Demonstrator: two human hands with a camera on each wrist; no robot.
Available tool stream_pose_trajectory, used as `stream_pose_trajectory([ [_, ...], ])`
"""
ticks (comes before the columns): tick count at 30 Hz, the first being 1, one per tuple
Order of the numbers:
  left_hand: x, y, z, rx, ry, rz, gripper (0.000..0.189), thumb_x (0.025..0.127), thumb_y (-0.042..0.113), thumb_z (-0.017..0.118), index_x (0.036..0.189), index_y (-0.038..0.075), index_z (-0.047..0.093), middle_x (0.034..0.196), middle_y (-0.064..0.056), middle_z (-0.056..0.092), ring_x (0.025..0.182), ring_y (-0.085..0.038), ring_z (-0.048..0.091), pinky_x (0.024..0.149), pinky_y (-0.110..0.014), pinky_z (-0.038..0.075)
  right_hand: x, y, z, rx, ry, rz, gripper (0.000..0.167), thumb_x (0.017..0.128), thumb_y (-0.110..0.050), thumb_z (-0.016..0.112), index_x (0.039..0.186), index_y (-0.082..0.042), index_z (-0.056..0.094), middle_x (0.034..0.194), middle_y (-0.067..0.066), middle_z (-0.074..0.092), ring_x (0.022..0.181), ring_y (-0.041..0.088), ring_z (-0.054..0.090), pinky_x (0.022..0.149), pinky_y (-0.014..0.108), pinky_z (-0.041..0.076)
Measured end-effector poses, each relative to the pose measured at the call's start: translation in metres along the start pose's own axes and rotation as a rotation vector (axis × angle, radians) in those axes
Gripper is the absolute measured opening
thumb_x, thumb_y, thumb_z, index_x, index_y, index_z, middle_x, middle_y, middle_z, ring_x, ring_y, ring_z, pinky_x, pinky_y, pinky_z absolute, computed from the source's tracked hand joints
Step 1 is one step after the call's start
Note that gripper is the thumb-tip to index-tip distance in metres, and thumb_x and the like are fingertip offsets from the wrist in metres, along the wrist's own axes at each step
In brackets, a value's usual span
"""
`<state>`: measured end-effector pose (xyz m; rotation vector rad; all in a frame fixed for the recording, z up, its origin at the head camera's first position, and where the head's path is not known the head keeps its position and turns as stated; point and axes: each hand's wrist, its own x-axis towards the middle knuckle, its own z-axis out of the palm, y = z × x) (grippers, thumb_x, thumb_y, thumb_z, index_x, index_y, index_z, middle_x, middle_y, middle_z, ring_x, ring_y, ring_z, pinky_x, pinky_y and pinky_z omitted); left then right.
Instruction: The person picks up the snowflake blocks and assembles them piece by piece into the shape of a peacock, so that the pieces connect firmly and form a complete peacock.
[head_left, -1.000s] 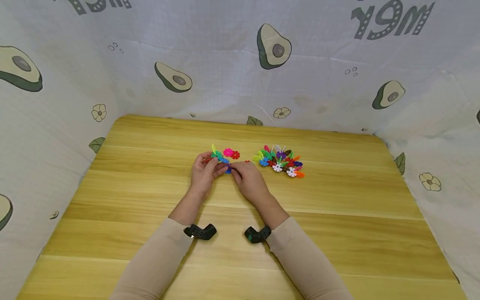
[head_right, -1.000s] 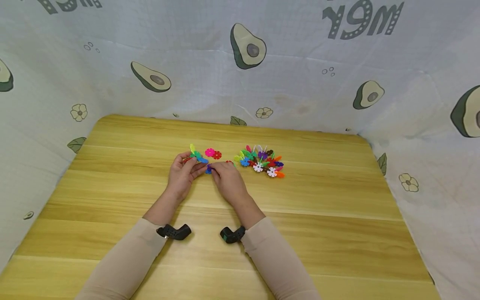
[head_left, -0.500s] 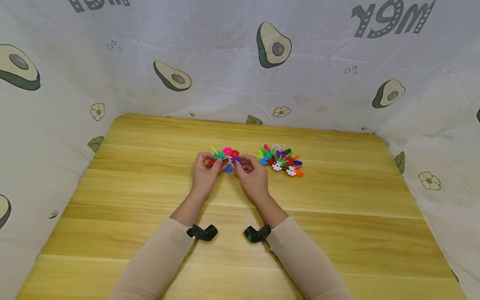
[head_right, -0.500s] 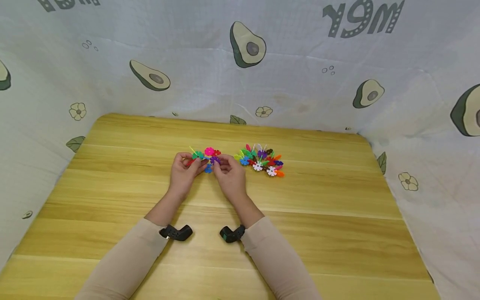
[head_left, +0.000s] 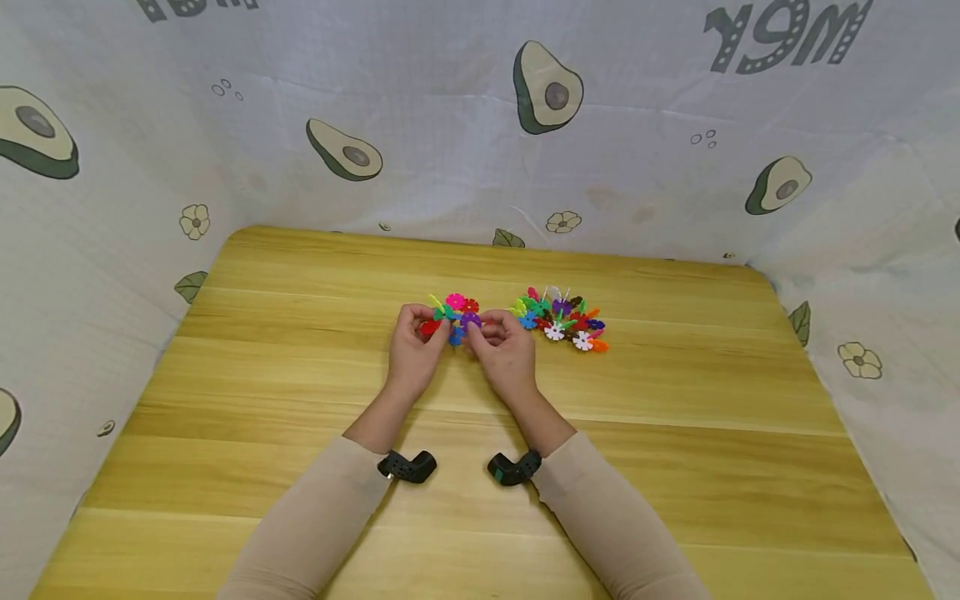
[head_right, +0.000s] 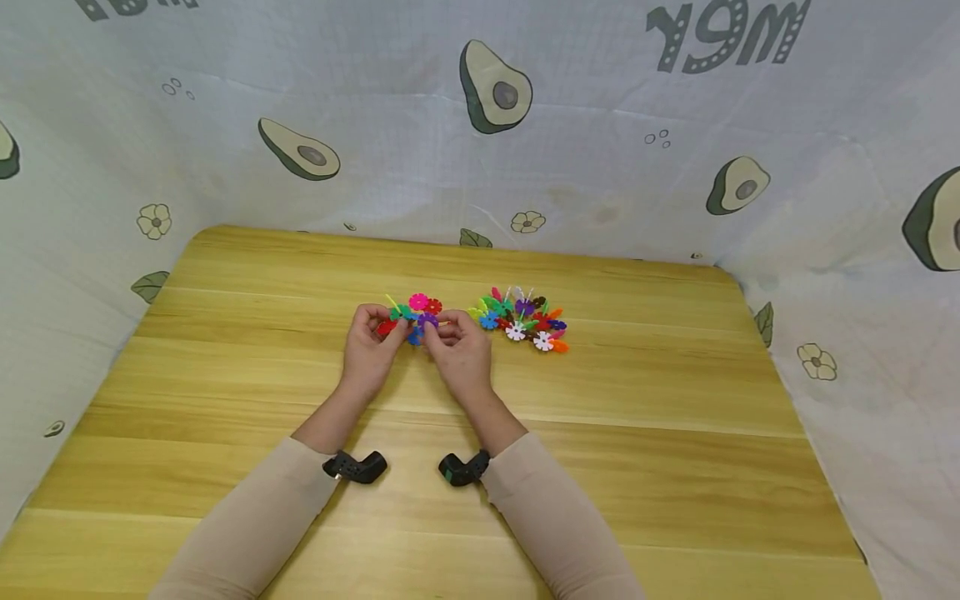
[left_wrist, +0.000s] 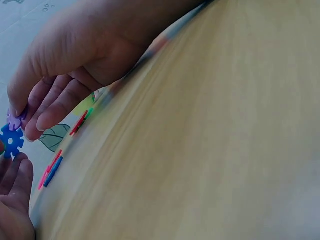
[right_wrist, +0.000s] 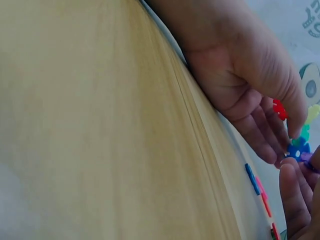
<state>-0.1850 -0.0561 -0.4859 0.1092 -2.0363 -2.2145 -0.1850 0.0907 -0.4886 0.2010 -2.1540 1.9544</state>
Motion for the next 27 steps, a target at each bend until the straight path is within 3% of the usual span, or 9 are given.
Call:
stream_pose_trajectory([
  [6,-0.0039,0.0005,0.0005,0.085,-0.006,0.037,0.025,0.093,0.0,0.069,0.113,0.002,0.054,0.11,-0.012,0.064,0.084,-0.007,0.059,0.069,-0.013,0.051,-0.0026,-0.0029,0.003,-0.077,-0.003,-0.01,0.02,0.093,-0.005,0.074,0.106,0.005,0.063,0.081,0.027,0.074,0.07,0.041,0.074,0.059,0.018,0.06],
  [10,-0.0053,0.0002,0.0017,0.103,-0.019,0.085,0.025,0.089,-0.003,0.073,0.108,0.0,0.057,0.107,-0.015,0.066,0.091,-0.013,0.065,0.074,-0.013,0.055,-0.0031,-0.005,0.0041,-0.082,0.004,-0.014,0.017,0.094,-0.004,0.072,0.103,0.006,0.062,0.084,0.026,0.074,0.071,0.039,0.075,0.06,0.018,0.06],
  [14,-0.0074,-0.0007,0.0038,0.105,-0.064,0.152,0.018,0.089,-0.007,0.069,0.103,-0.005,0.058,0.107,-0.023,0.068,0.108,-0.027,0.071,0.09,-0.022,0.06,-0.0024,-0.0056,0.0054,-0.096,-0.006,-0.046,0.012,0.094,-0.003,0.072,0.1,0.006,0.066,0.085,0.025,0.074,0.071,0.026,0.074,0.063,0.019,0.061],
  [17,-0.0091,-0.0006,0.0047,0.081,-0.075,0.174,0.015,0.088,-0.011,0.067,0.1,-0.008,0.058,0.105,-0.024,0.068,0.111,-0.033,0.07,0.093,-0.026,0.06,-0.003,-0.0043,0.0063,-0.136,-0.034,-0.067,0.009,0.093,-0.002,0.072,0.099,0.004,0.069,0.084,0.022,0.074,0.072,0.014,0.071,0.065,0.017,0.06],
  [20,-0.0099,0.0001,0.0045,0.035,-0.079,0.152,0.019,0.085,-0.012,0.067,0.1,-0.008,0.056,0.103,-0.021,0.068,0.106,-0.03,0.071,0.088,-0.023,0.061,-0.0042,-0.0032,0.0064,-0.185,-0.032,-0.088,0.01,0.092,-0.004,0.073,0.099,0.003,0.07,0.085,0.018,0.074,0.073,0.01,0.068,0.067,0.014,0.057],
  [27,-0.01,0.0027,0.002,-0.136,-0.16,0.074,0.035,0.089,-0.009,0.068,0.105,0.007,0.041,0.103,-0.007,0.059,0.101,-0.009,0.066,0.085,-0.015,0.058,-0.0046,-0.0019,0.0037,-0.202,-0.068,-0.117,0.012,0.092,-0.004,0.074,0.102,0.002,0.07,0.088,0.019,0.074,0.075,0.024,0.07,0.067,0.017,0.058],
])
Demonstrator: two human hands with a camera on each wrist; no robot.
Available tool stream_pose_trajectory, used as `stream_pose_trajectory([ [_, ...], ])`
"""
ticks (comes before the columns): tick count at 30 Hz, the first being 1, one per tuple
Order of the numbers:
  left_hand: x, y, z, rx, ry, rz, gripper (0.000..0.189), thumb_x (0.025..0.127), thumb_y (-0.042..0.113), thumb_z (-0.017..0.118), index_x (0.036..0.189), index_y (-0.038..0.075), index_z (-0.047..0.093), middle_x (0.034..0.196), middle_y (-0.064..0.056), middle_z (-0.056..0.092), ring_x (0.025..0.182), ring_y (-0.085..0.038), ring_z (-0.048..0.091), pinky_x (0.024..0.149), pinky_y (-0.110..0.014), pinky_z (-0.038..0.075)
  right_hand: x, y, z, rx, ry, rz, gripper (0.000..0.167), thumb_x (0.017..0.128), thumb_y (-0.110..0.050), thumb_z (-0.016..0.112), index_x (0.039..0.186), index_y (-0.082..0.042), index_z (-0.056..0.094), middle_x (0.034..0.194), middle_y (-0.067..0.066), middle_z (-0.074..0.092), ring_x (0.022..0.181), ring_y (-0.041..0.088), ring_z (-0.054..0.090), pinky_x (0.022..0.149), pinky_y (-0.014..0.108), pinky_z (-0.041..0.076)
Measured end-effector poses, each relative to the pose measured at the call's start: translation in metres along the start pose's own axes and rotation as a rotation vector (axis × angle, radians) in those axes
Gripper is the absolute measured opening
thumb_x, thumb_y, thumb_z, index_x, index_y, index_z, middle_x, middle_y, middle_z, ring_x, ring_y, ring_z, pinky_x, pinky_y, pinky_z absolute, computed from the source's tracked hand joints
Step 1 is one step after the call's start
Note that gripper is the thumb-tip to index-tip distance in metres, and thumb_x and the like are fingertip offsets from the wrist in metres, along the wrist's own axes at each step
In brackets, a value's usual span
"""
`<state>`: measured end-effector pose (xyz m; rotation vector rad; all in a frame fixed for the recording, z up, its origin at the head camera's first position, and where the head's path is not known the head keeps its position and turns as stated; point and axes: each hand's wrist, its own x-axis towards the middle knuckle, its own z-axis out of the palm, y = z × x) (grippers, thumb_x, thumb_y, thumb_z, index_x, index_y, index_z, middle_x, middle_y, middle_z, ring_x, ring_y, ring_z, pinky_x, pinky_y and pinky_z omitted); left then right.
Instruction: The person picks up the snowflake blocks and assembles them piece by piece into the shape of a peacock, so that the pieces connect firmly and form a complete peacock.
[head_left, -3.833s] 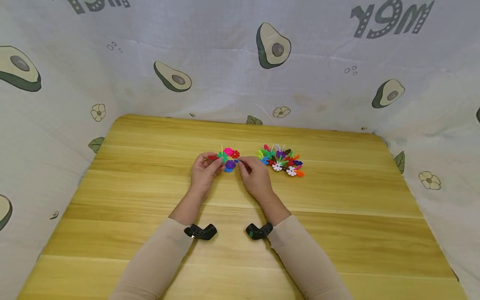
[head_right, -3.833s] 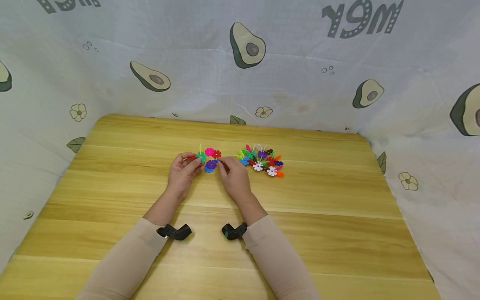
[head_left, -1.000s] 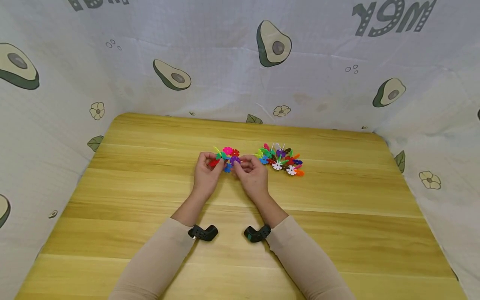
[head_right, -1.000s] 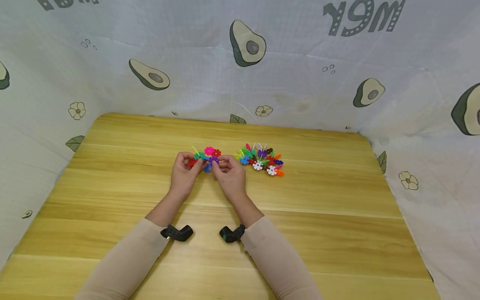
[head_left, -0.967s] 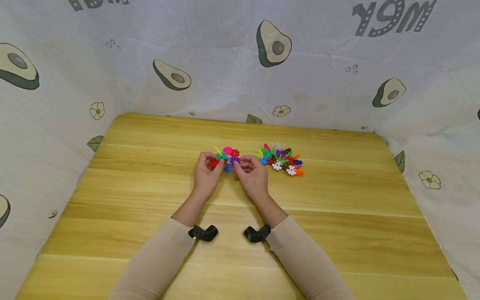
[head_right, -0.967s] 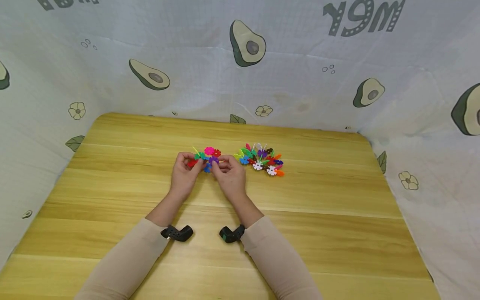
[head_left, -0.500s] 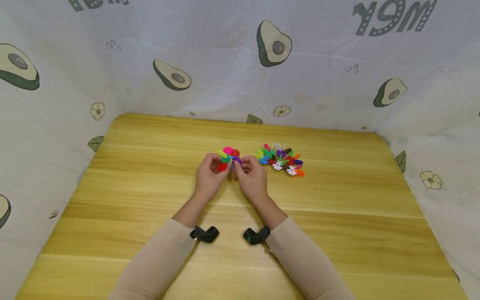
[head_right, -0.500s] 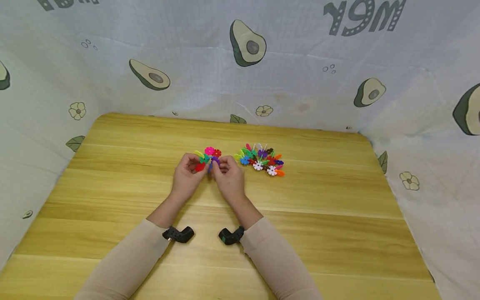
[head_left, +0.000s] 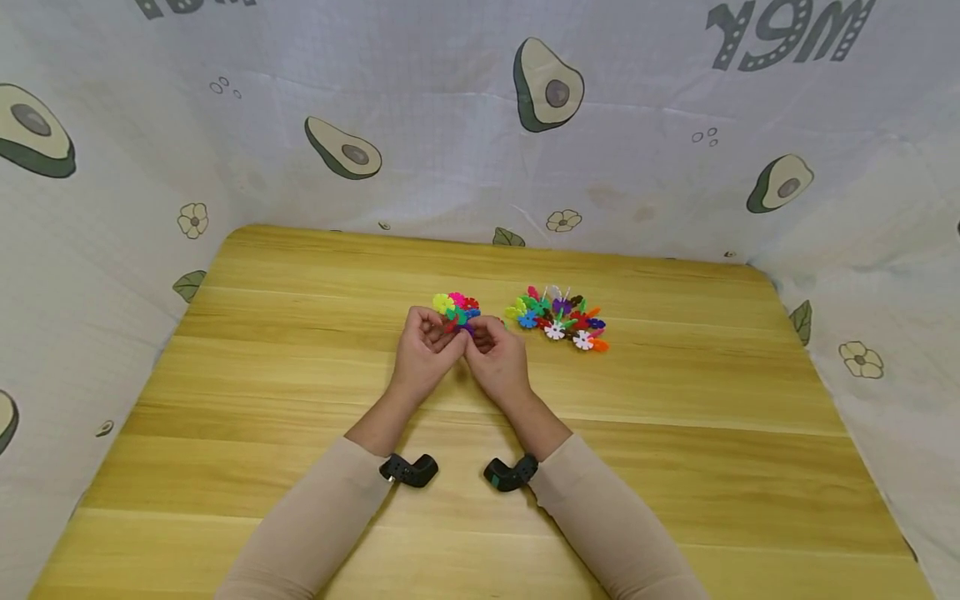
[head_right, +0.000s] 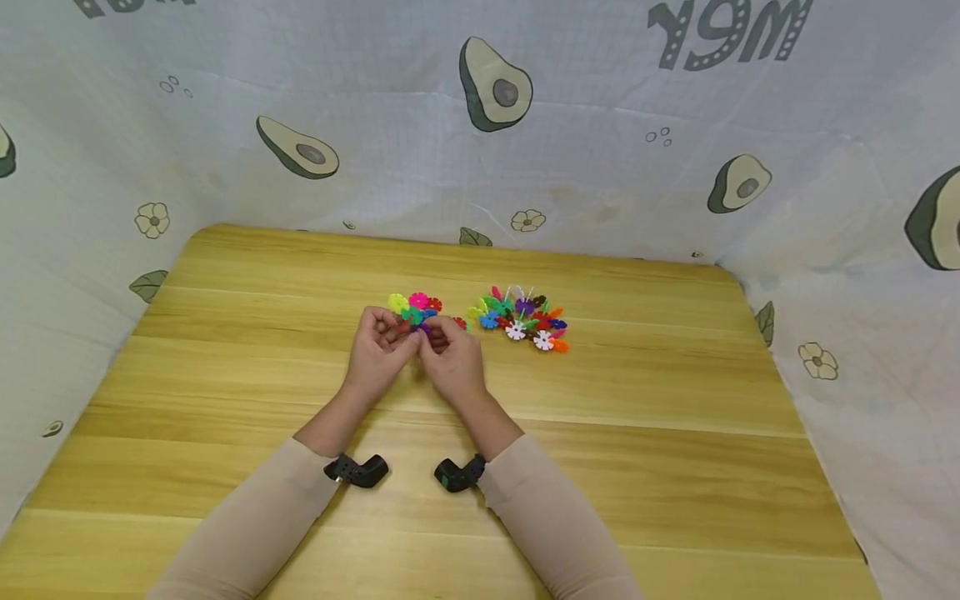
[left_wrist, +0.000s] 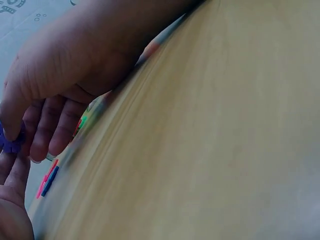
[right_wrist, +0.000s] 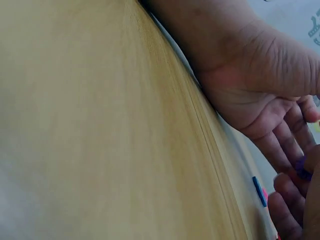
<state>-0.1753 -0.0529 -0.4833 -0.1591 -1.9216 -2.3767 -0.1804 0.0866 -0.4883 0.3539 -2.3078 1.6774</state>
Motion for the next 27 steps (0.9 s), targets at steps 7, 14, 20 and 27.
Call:
stream_pose_trajectory([
  [7,0.0019,0.0014,-0.0033,-0.089,0.025,-0.002,0.046,0.093,-0.001,0.067,0.123,0.008,0.033,0.099,0.001,0.062,0.093,-0.004,0.068,0.081,-0.015,0.057,0.0007,0.0013,-0.0012,-0.067,-0.056,-0.045,0.012,0.093,-0.009,0.074,0.101,-0.001,0.072,0.09,0.016,0.076,0.078,0.025,0.072,0.07,0.023,0.061],
  [14,0.0051,-0.0007,-0.0067,-0.082,0.038,-0.042,0.058,0.094,-0.007,0.063,0.145,0.003,0.036,0.106,0.001,0.062,0.093,-0.008,0.068,0.081,-0.015,0.058,0.0017,0.0023,-0.0004,-0.103,-0.047,-0.053,0.013,0.095,-0.01,0.071,0.105,-0.001,0.072,0.092,0.015,0.076,0.079,0.024,0.073,0.069,0.024,0.062],
  [20,0.0092,-0.0022,-0.0071,-0.172,0.104,-0.072,0.042,0.093,-0.011,0.063,0.123,0.012,0.045,0.119,-0.011,0.065,0.102,-0.01,0.066,0.084,-0.015,0.057,0.0012,0.0049,0.0006,-0.037,0.032,-0.081,0.015,0.096,-0.006,0.069,0.11,0.001,0.07,0.093,0.017,0.074,0.076,0.025,0.07,0.066,0.017,0.057],
  [27,0.0075,-0.0022,-0.0035,-0.105,0.087,0.012,0.041,0.091,-0.011,0.068,0.117,0.008,0.044,0.134,-0.03,0.061,0.103,-0.007,0.068,0.083,-0.014,0.057,0.001,0.003,0.0002,0.001,0.104,-0.099,0.018,0.096,-0.008,0.071,0.111,0.002,0.069,0.095,0.019,0.074,0.08,0.029,0.073,0.072,0.021,0.061],
])
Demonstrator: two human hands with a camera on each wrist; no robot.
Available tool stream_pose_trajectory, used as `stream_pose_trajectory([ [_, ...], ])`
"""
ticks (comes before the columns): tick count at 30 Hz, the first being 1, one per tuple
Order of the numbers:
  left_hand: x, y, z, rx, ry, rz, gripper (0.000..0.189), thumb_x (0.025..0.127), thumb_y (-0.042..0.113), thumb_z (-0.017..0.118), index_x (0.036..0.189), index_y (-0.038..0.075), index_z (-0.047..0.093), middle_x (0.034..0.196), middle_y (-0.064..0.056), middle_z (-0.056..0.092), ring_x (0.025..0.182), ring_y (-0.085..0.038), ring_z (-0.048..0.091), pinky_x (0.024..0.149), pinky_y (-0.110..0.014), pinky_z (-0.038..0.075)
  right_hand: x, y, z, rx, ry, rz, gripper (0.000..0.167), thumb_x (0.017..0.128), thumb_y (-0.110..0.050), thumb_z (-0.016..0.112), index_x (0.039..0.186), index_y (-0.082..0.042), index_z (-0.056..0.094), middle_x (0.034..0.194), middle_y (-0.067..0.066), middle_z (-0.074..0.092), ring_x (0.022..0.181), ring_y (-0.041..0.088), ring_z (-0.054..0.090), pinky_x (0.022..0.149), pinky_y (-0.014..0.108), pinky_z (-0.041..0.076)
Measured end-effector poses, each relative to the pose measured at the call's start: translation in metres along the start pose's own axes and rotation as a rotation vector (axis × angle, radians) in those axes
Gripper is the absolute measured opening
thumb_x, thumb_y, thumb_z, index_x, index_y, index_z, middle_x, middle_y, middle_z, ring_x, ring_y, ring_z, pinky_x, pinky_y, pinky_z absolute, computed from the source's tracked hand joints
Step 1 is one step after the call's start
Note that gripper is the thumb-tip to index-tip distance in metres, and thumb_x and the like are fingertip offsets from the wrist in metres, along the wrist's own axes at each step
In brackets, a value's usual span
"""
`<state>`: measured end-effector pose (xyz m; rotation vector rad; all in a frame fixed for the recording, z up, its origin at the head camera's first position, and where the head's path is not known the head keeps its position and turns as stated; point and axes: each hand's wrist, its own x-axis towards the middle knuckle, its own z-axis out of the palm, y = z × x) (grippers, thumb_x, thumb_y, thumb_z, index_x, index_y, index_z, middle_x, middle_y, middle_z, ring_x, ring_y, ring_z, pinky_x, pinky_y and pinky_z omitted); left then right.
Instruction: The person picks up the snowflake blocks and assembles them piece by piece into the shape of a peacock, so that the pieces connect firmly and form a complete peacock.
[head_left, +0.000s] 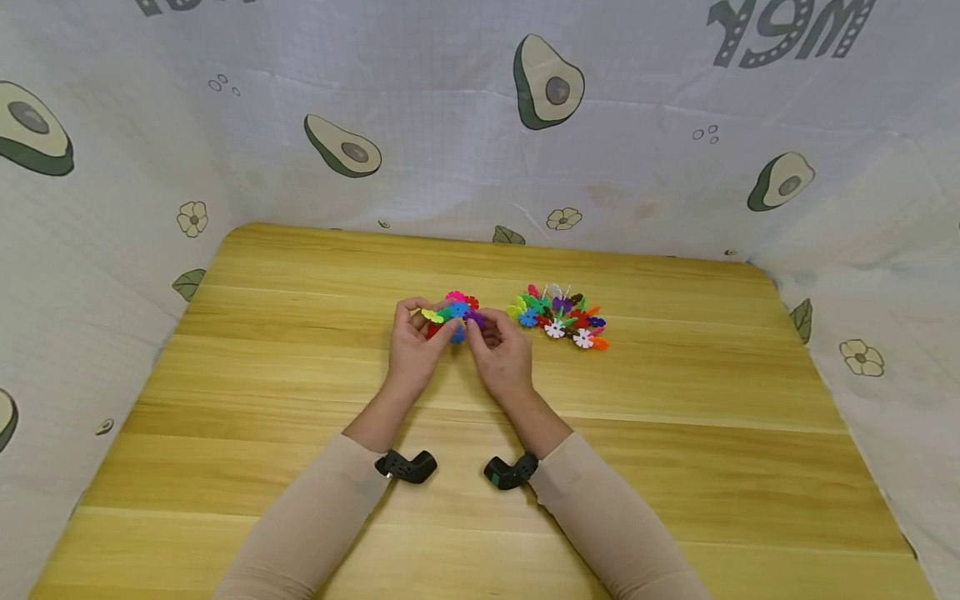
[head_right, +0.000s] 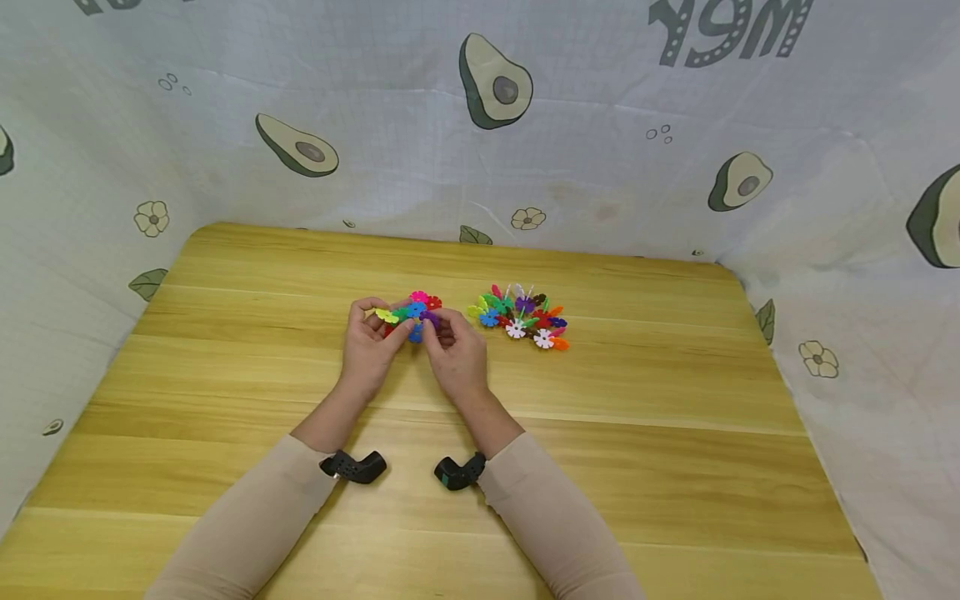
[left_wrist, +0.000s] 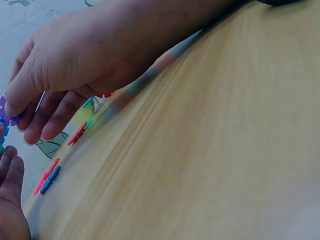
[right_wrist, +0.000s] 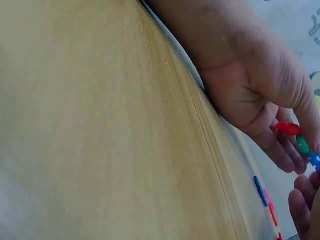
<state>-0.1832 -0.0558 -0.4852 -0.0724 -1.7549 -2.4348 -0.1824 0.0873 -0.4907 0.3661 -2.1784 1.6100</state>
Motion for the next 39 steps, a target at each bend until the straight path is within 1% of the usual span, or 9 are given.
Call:
stream_pose_trajectory([
  [4,-0.0011,-0.0011,-0.0001,0.106,-0.01,0.056,0.042,0.091,-0.007,0.071,0.122,0.0,0.043,0.131,-0.025,0.062,0.101,-0.005,0.064,0.073,-0.01,0.052,0.0008,0.0005,0.0,-0.05,0.009,-0.045,0.017,0.095,-0.01,0.073,0.108,0.001,0.072,0.095,0.017,0.076,0.079,0.028,0.074,0.071,0.033,0.064],
  [7,-0.0024,-0.0007,-0.0001,0.214,-0.017,0.083,0.042,0.092,-0.002,0.072,0.125,0.0,0.045,0.131,-0.019,0.062,0.096,-0.005,0.058,0.066,-0.01,0.046,0.0015,-0.0001,-0.0005,-0.104,0.001,-0.087,0.016,0.095,-0.011,0.073,0.106,0.0,0.073,0.096,0.016,0.076,0.079,0.026,0.075,0.071,0.036,0.065],
  [13,-0.004,0.0011,0.0001,0.374,-0.014,0.151,0.041,0.093,0.003,0.073,0.127,0.001,0.049,0.129,-0.015,0.063,0.102,-0.011,0.056,0.068,-0.01,0.044,0.0016,-0.002,-0.0017,-0.211,-0.025,-0.161,0.014,0.096,-0.011,0.072,0.104,0.001,0.073,0.097,0.016,0.077,0.081,0.025,0.075,0.073,0.036,0.065],
  [18,-0.0052,0.0033,0.0017,0.41,-0.042,0.204,0.042,0.091,-0.003,0.073,0.127,-0.002,0.05,0.126,-0.02,0.063,0.115,-0.028,0.064,0.091,-0.011,0.051,0.0015,-0.0031,-0.0024,-0.226,-0.039,-0.169,0.012,0.094,-0.009,0.073,0.101,0.002,0.074,0.097,0.016,0.077,0.082,0.026,0.075,0.074,0.037,0.065],
  [23,-0.006,0.0043,0.0021,0.437,-0.054,0.223,0.043,0.09,-0.005,0.073,0.126,-0.002,0.051,0.127,-0.02,0.061,0.12,-0.035,0.064,0.104,-0.028,0.055,0.0012,-0.0039,-0.0028,-0.208,-0.051,-0.149,0.012,0.095,-0.009,0.072,0.101,0.001,0.074,0.097,0.016,0.077,0.083,0.026,0.075,0.075,0.038,0.064],
  [27,-0.006,0.0033,0.0022,0.491,-0.075,0.26,0.042,0.09,-0.008,0.071,0.127,-0.005,0.052,0.126,-0.022,0.054,0.12,-0.037,0.061,0.1,-0.027,0.055,0.001,-0.0028,-0.0028,-0.211,-0.065,-0.136,0.013,0.096,-0.01,0.071,0.103,0.0,0.074,0.099,0.015,0.078,0.087,0.026,0.075,0.078,0.039,0.064],
  [31,-0.0065,0.0009,0.0014,0.54,-0.104,0.271,0.044,0.09,-0.006,0.072,0.13,-0.004,0.053,0.126,-0.022,0.047,0.116,-0.036,0.06,0.081,-0.017,0.051,0.0008,-0.0017,-0.0025,-0.26,-0.078,-0.123,0.013,0.096,-0.01,0.071,0.105,-0.002,0.075,0.1,0.013,0.078,0.091,0.026,0.075,0.082,0.039,0.064],
  [36,-0.0071,-0.0012,-0.0003,0.508,-0.151,0.246,0.06,0.085,0.0,0.078,0.138,-0.003,0.049,0.135,-0.022,0.043,0.115,-0.036,0.056,0.082,-0.019,0.05,0.0015,-0.0024,-0.0022,-0.277,-0.073,-0.083,0.014,0.097,-0.009,0.07,0.108,-0.002,0.074,0.103,0.014,0.077,0.091,0.026,0.075,0.081,0.038,0.064],
  [39,-0.0071,-0.0002,-0.0006,0.441,-0.158,0.193,0.067,0.085,0.003,0.079,0.143,-0.003,0.045,0.14,-0.021,0.043,0.116,-0.036,0.057,0.079,-0.018,0.049,0.0022,-0.003,-0.0024,-0.245,-0.051,-0.07,0.015,0.096,-0.007,0.07,0.109,-0.001,0.073,0.103,0.016,0.077,0.09,0.028,0.076,0.079,0.039,0.064],
])
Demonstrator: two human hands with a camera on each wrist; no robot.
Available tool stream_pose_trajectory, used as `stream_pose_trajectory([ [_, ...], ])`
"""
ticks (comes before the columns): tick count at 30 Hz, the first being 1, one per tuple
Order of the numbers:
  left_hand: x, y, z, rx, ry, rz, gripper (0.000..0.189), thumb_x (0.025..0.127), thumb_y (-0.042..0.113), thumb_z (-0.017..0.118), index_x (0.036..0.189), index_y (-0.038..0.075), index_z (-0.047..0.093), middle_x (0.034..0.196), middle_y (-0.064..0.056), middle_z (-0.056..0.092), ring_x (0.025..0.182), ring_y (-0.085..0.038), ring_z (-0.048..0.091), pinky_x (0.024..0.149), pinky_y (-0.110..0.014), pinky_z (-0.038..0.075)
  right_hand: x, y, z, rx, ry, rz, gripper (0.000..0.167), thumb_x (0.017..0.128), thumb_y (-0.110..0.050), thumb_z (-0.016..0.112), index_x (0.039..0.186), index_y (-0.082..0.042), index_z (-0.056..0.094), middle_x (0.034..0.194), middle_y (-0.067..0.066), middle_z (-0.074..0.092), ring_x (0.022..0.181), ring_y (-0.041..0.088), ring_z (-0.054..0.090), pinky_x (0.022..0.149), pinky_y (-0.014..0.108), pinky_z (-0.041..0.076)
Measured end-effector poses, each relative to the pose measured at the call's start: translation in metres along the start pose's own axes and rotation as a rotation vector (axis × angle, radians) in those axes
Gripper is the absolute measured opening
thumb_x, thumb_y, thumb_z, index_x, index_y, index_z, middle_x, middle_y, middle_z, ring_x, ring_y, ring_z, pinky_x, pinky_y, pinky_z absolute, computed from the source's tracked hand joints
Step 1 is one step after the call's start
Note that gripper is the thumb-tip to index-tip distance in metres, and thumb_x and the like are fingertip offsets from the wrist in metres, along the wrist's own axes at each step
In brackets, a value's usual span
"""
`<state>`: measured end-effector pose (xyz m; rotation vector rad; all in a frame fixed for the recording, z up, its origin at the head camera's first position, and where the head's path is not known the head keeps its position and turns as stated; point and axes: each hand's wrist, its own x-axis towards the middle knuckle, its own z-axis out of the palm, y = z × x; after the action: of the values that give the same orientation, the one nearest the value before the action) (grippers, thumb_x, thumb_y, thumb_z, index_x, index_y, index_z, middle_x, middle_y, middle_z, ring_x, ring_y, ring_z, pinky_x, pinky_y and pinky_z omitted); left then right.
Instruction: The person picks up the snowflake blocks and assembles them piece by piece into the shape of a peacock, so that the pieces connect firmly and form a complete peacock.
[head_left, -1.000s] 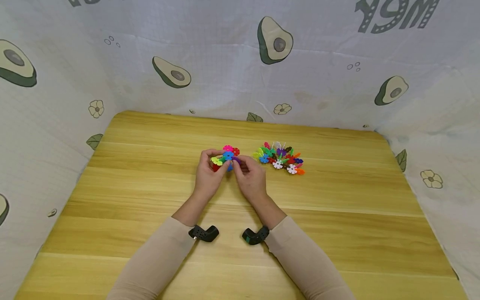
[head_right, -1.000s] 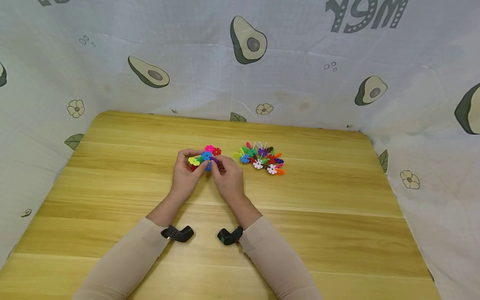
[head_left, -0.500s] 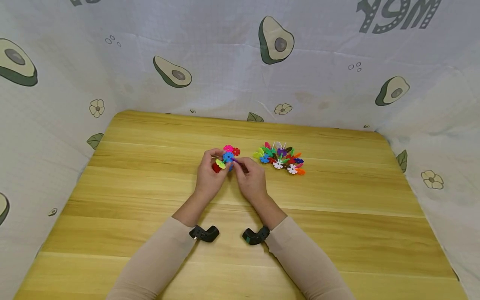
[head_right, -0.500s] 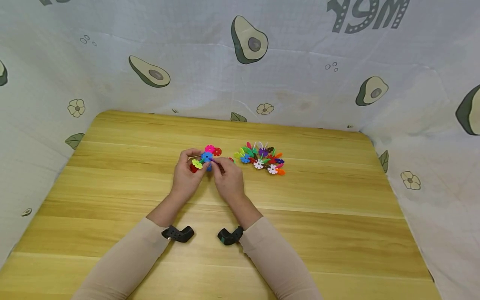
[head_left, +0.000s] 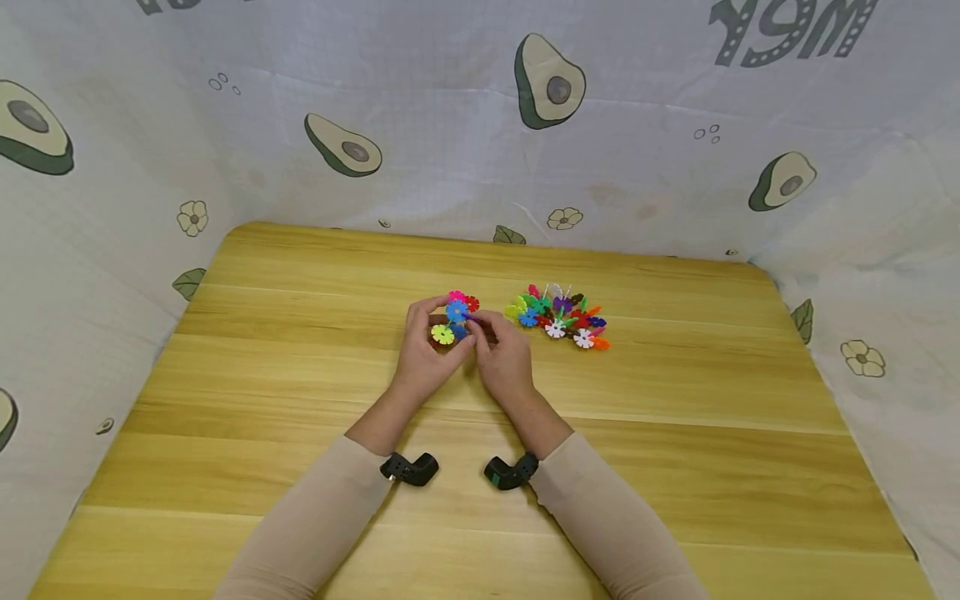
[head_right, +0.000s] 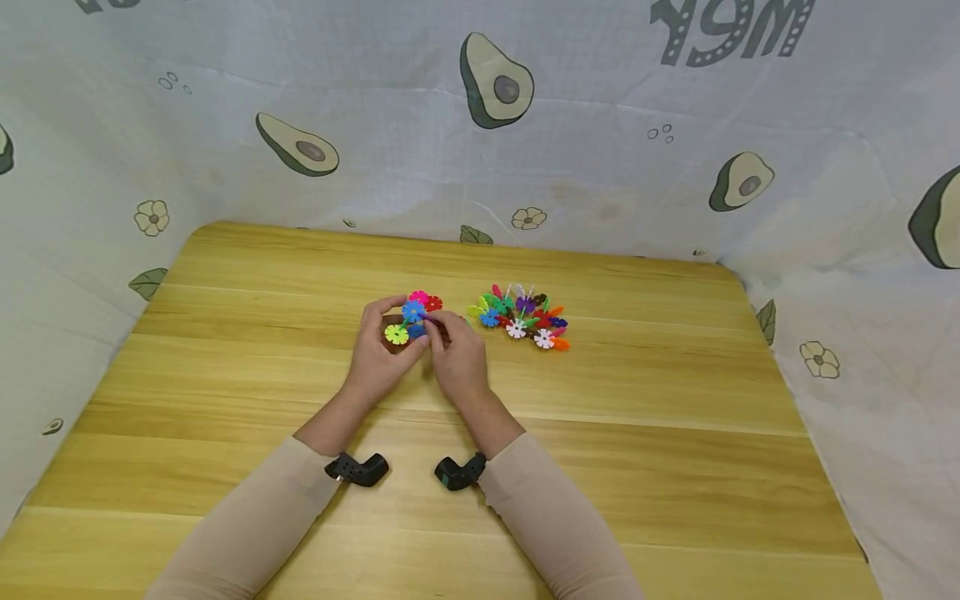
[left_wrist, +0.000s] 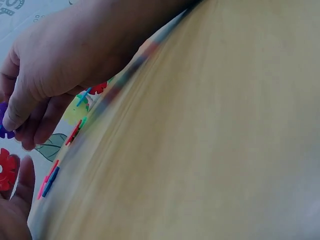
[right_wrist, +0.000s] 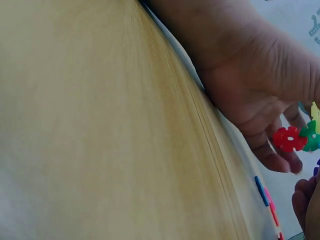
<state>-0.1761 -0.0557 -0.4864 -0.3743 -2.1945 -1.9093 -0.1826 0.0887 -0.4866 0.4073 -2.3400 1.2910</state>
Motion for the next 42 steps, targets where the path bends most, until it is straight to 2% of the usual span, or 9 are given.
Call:
stream_pose_trajectory([
  [4,0.001,0.001,-0.002,-0.175,-0.031,-0.102,0.06,0.096,0.006,0.068,0.148,-0.003,0.041,0.142,-0.019,0.045,0.116,-0.034,0.057,0.069,-0.017,0.052,0.001,0.0,0.0,0.017,0.019,-0.011,0.014,0.096,-0.005,0.07,0.109,-0.001,0.073,0.103,0.017,0.077,0.091,0.029,0.076,0.081,0.038,0.064],
  [7,0.004,0.0,-0.003,-0.282,-0.036,-0.176,0.045,0.105,0.01,0.055,0.147,-0.003,0.044,0.132,-0.016,0.051,0.11,-0.027,0.059,0.069,-0.021,0.056,0.001,0.0,0.0,0.002,0.01,-0.044,0.014,0.095,-0.003,0.07,0.108,0.0,0.074,0.104,0.016,0.077,0.092,0.029,0.076,0.083,0.037,0.064],
  [13,0.006,0.0,-0.005,-0.426,0.061,-0.294,0.034,0.11,0.013,0.044,0.138,-0.004,0.05,0.107,-0.001,0.058,0.087,-0.011,0.063,0.066,-0.021,0.056,0.005,-0.001,-0.008,-0.036,-0.067,-0.068,0.025,0.095,-0.012,0.072,0.117,-0.001,0.071,0.111,0.015,0.076,0.097,0.028,0.075,0.088,0.04,0.063],
  [17,0.007,0.0,-0.005,-0.517,0.113,-0.324,0.034,0.11,0.013,0.043,0.138,-0.004,0.048,0.098,0.002,0.059,0.08,-0.01,0.066,0.063,-0.021,0.056,0.017,0.004,-0.025,-0.121,0.014,-0.019,0.023,0.094,-0.015,0.07,0.112,0.0,0.072,0.104,0.015,0.077,0.089,0.029,0.073,0.079,0.041,0.063],
  [23,0.006,0.001,-0.005,-0.546,0.102,-0.312,0.033,0.11,0.012,0.042,0.137,-0.006,0.046,0.099,0.003,0.058,0.08,-0.011,0.066,0.067,-0.02,0.057,0.034,0.027,-0.067,-0.404,0.145,0.18,0.019,0.095,-0.018,0.069,0.1,-0.001,0.075,0.094,0.017,0.075,0.088,0.036,0.064,0.082,0.046,0.052],
  [27,0.006,0.001,-0.005,-0.555,0.101,-0.313,0.033,0.11,0.012,0.042,0.137,-0.005,0.047,0.097,0.002,0.057,0.081,-0.012,0.065,0.068,-0.02,0.058,0.037,0.04,-0.088,-0.57,0.095,0.356,0.026,0.096,-0.028,0.069,0.093,-0.003,0.073,0.092,0.017,0.072,0.096,0.037,0.059,0.092,0.049,0.043],
  [30,0.006,0.002,-0.005,-0.56,0.11,-0.314,0.032,0.11,0.011,0.042,0.138,-0.005,0.047,0.096,0.001,0.056,0.081,-0.012,0.066,0.068,-0.021,0.059,0.037,0.044,-0.095,-0.614,0.03,0.448,0.033,0.097,-0.035,0.066,0.09,-0.003,0.072,0.092,0.017,0.07,0.102,0.037,0.057,0.098,0.05,0.04],
  [35,0.007,0.002,-0.004,-0.586,0.138,-0.325,0.027,0.107,0.004,0.044,0.132,-0.003,0.05,0.098,0.002,0.053,0.083,-0.01,0.065,0.068,-0.02,0.059,0.036,0.045,-0.098,-0.611,-0.024,0.495,0.038,0.098,-0.04,0.065,0.091,-0.004,0.073,0.097,0.017,0.07,0.105,0.037,0.057,0.1,0.051,0.038],
  [42,0.007,0.003,-0.006,-0.56,0.144,-0.38,0.024,0.107,0.006,0.044,0.129,0.007,0.053,0.103,0.005,0.057,0.089,-0.007,0.057,0.066,-0.019,0.048,0.034,0.045,-0.094,-0.623,-0.031,0.493,0.033,0.099,-0.033,0.063,0.091,-0.004,0.075,0.101,0.018,0.068,0.103,0.039,0.054,0.099,0.055,0.039],
])
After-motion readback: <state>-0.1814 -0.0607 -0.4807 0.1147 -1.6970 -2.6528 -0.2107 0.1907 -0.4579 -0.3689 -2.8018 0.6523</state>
